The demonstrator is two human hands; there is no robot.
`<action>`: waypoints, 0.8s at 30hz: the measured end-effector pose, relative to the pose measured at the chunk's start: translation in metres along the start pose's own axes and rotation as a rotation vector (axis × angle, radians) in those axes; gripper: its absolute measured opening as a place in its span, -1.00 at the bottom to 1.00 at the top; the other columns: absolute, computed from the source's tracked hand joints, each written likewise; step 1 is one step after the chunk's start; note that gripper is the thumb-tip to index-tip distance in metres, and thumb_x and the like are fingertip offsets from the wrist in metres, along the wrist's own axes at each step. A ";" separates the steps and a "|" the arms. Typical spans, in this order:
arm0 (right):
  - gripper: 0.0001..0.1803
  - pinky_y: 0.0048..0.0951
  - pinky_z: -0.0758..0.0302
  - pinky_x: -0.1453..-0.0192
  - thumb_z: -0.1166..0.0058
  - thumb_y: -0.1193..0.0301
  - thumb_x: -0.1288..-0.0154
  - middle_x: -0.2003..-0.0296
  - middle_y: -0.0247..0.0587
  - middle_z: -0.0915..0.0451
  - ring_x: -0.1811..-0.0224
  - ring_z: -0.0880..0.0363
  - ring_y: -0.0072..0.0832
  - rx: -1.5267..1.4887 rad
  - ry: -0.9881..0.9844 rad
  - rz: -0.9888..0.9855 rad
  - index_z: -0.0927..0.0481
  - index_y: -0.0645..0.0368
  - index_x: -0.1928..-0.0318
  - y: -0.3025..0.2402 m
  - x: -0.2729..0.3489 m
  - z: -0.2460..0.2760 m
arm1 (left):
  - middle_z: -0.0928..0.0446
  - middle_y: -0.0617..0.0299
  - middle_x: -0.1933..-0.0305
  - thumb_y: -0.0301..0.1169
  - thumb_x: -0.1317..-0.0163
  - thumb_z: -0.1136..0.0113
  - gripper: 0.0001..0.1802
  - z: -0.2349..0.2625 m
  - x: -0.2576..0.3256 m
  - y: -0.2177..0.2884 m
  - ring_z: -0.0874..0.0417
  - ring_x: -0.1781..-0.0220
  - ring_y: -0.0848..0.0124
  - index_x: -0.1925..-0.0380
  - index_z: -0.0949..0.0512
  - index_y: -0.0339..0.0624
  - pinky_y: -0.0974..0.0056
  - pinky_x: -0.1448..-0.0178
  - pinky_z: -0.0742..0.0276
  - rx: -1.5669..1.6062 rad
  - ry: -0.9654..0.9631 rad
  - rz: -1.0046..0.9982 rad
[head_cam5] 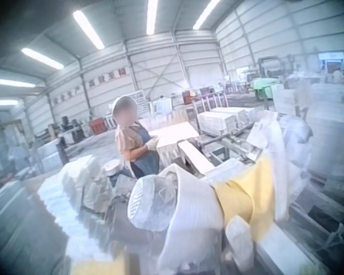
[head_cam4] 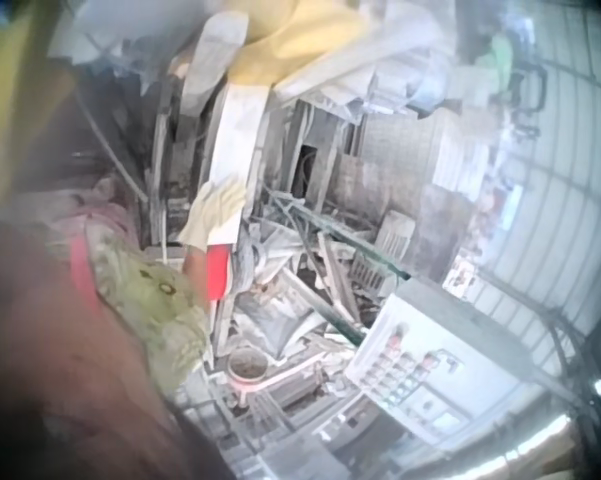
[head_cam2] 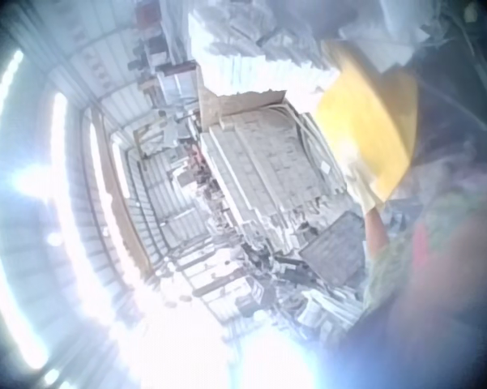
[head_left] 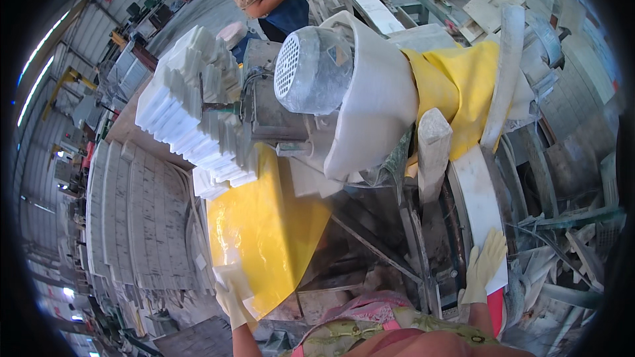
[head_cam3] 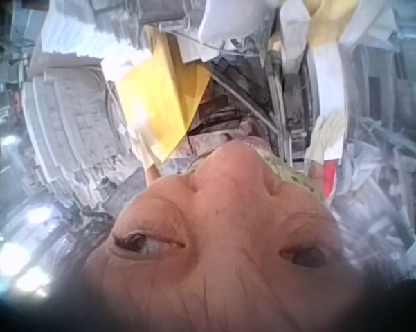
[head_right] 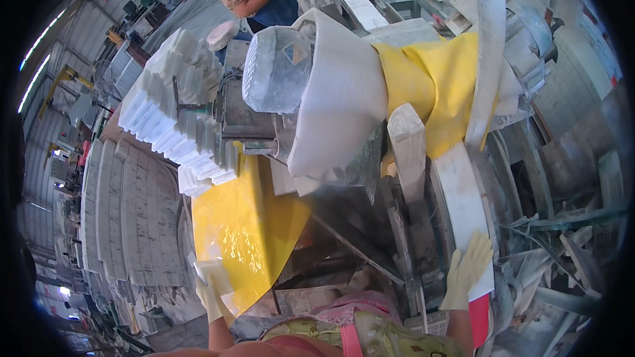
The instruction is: The person repeatedly picks white rectangular panels from a yellow tray and stacks them on a growing pile. The hands move each panel one at a time, aligning edges before placing it on the stack.
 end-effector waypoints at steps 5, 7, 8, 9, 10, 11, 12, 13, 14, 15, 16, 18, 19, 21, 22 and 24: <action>-0.22 0.03 0.23 -0.71 0.16 0.13 -0.54 -0.60 0.20 -0.04 -0.66 0.08 0.10 0.040 -0.010 -0.010 -0.05 0.22 -0.62 0.001 0.000 -0.002 | -0.65 -0.34 0.13 -0.14 -0.38 -0.24 -0.53 0.001 0.002 0.001 -0.69 0.07 -0.26 -0.04 -0.51 -0.35 -0.13 0.05 -0.55 -0.043 0.036 -0.021; -0.22 0.03 0.23 -0.71 0.15 0.13 -0.54 -0.60 0.20 -0.03 -0.66 0.09 0.09 0.052 -0.014 -0.018 -0.04 0.22 -0.62 0.002 0.000 -0.004 | -0.65 -0.33 0.14 -0.15 -0.38 -0.23 -0.54 0.002 0.005 0.005 -0.69 0.08 -0.26 -0.02 -0.52 -0.36 -0.13 0.05 -0.55 -0.037 0.049 -0.034; -0.22 0.02 0.23 -0.71 0.15 0.13 -0.54 -0.60 0.19 -0.03 -0.66 0.09 0.09 0.048 -0.005 -0.023 -0.04 0.22 -0.62 0.002 0.000 -0.004 | -0.65 -0.32 0.14 -0.16 -0.38 -0.23 -0.55 0.003 0.006 0.008 -0.69 0.09 -0.25 -0.01 -0.52 -0.36 -0.12 0.05 -0.55 -0.034 0.057 -0.045; -0.21 0.02 0.23 -0.71 0.14 0.13 -0.53 -0.60 0.19 -0.03 -0.66 0.09 0.08 0.059 -0.020 -0.031 -0.04 0.22 -0.61 0.002 0.001 -0.006 | -0.65 -0.31 0.14 -0.16 -0.38 -0.23 -0.56 0.004 0.007 0.011 -0.69 0.09 -0.24 0.00 -0.53 -0.36 -0.12 0.05 -0.55 -0.017 0.069 -0.060; -0.21 0.02 0.24 -0.71 0.14 0.13 -0.53 -0.60 0.19 -0.03 -0.66 0.09 0.08 0.066 -0.023 -0.040 -0.04 0.23 -0.61 0.002 0.001 -0.007 | -0.65 -0.31 0.14 -0.16 -0.38 -0.22 -0.57 0.004 0.008 0.012 -0.69 0.09 -0.23 0.01 -0.53 -0.36 -0.11 0.05 -0.55 0.007 0.064 -0.055; -0.21 0.02 0.24 -0.71 0.13 0.13 -0.53 -0.60 0.19 -0.03 -0.66 0.09 0.07 0.065 0.007 -0.034 -0.04 0.23 -0.61 0.002 0.001 -0.005 | -0.65 -0.30 0.14 -0.17 -0.39 -0.22 -0.57 0.003 0.008 0.012 -0.69 0.10 -0.22 0.02 -0.53 -0.36 -0.10 0.06 -0.55 0.044 0.061 -0.056; -0.21 0.02 0.24 -0.72 0.12 0.14 -0.53 -0.60 0.19 -0.03 -0.66 0.09 0.06 0.069 -0.023 -0.054 -0.04 0.23 -0.61 0.002 0.002 -0.007 | -0.65 -0.29 0.14 -0.17 -0.39 -0.21 -0.58 0.003 0.008 0.014 -0.69 0.10 -0.21 0.04 -0.54 -0.36 -0.10 0.06 -0.55 0.105 0.056 -0.077; -0.20 0.01 0.24 -0.72 0.11 0.14 -0.52 -0.60 0.18 -0.03 -0.67 0.09 0.05 0.065 -0.019 -0.059 -0.04 0.23 -0.61 0.002 0.002 -0.007 | -0.65 -0.29 0.13 -0.17 -0.39 -0.21 -0.58 0.002 0.007 0.012 -0.70 0.10 -0.20 0.03 -0.53 -0.36 -0.09 0.06 -0.55 0.067 0.052 -0.054; -0.20 0.01 0.24 -0.72 0.09 0.14 -0.52 -0.60 0.18 -0.03 -0.67 0.09 0.04 0.055 -0.032 -0.074 -0.04 0.24 -0.61 0.003 0.002 -0.008 | -0.66 -0.29 0.13 -0.17 -0.39 -0.21 -0.58 0.001 0.006 0.010 -0.70 0.10 -0.19 0.03 -0.53 -0.36 -0.09 0.06 -0.55 0.055 0.045 -0.048; -0.20 0.00 0.24 -0.72 0.09 0.14 -0.52 -0.60 0.18 -0.03 -0.67 0.09 0.03 0.056 -0.019 -0.070 -0.05 0.24 -0.61 0.003 0.002 -0.007 | -0.66 -0.28 0.12 -0.17 -0.40 -0.20 -0.58 0.000 0.006 0.009 -0.70 0.10 -0.18 0.02 -0.53 -0.36 -0.09 0.06 -0.55 0.076 0.047 -0.061; -0.20 0.00 0.24 -0.72 0.08 0.15 -0.52 -0.60 0.18 -0.03 -0.67 0.09 0.02 0.049 -0.021 -0.076 -0.05 0.24 -0.61 0.004 0.003 -0.008 | -0.66 -0.28 0.12 -0.17 -0.40 -0.20 -0.58 -0.002 0.004 0.006 -0.70 0.10 -0.18 0.02 -0.52 -0.36 -0.09 0.05 -0.55 0.056 0.032 -0.028; -0.21 -0.01 0.24 -0.72 0.07 0.15 -0.52 -0.60 0.18 -0.04 -0.67 0.09 0.01 0.030 -0.003 -0.073 -0.06 0.24 -0.61 0.005 0.004 -0.008 | -0.66 -0.27 0.12 -0.17 -0.40 -0.19 -0.58 -0.006 0.001 0.004 -0.70 0.10 -0.17 0.01 -0.52 -0.36 -0.09 0.05 -0.54 0.135 0.006 -0.012; -0.22 -0.01 0.24 -0.72 0.07 0.16 -0.53 -0.60 0.18 -0.04 -0.67 0.08 0.01 0.019 0.016 -0.064 -0.07 0.23 -0.61 0.005 0.005 -0.008 | -0.66 -0.27 0.12 -0.17 -0.40 -0.19 -0.57 -0.004 0.000 0.004 -0.70 0.10 -0.17 -0.01 -0.51 -0.36 -0.09 0.05 -0.55 0.049 0.028 -0.017; -0.23 -0.01 0.23 -0.72 0.08 0.16 -0.54 -0.59 0.20 -0.06 -0.66 0.06 0.01 -0.004 0.054 -0.051 -0.09 0.23 -0.60 0.008 0.008 -0.011 | -0.66 -0.26 0.11 -0.16 -0.40 -0.19 -0.54 -0.004 -0.001 0.009 -0.70 0.09 -0.18 -0.05 -0.50 -0.35 -0.08 0.04 -0.56 -0.017 0.028 -0.030; -0.25 0.00 0.22 -0.72 0.08 0.17 -0.54 -0.58 0.21 -0.08 -0.66 0.04 0.02 -0.013 0.072 -0.048 -0.10 0.23 -0.60 0.011 0.009 -0.014 | -0.66 -0.22 0.08 -0.20 -0.42 -0.18 -0.57 -0.003 -0.001 0.013 -0.70 0.09 -0.09 -0.07 -0.51 -0.36 -0.03 0.03 -0.57 0.014 0.022 -0.046; -0.29 0.00 0.17 -0.71 0.08 0.17 -0.55 -0.55 0.21 -0.15 -0.63 -0.02 0.03 -0.036 0.113 -0.029 -0.17 0.22 -0.57 0.019 0.009 -0.023 | -0.66 -0.14 0.01 -0.29 -0.45 -0.15 -0.61 -0.003 0.004 0.019 -0.71 0.07 0.10 -0.11 -0.52 -0.38 0.07 0.01 -0.60 0.093 0.002 -0.026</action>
Point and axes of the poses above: each hand's wrist, its own x-axis away from the middle knuckle, its own z-axis out of the back of the hand, y = z × x, the point moved 7 cm from there along -x, towards the middle knuckle
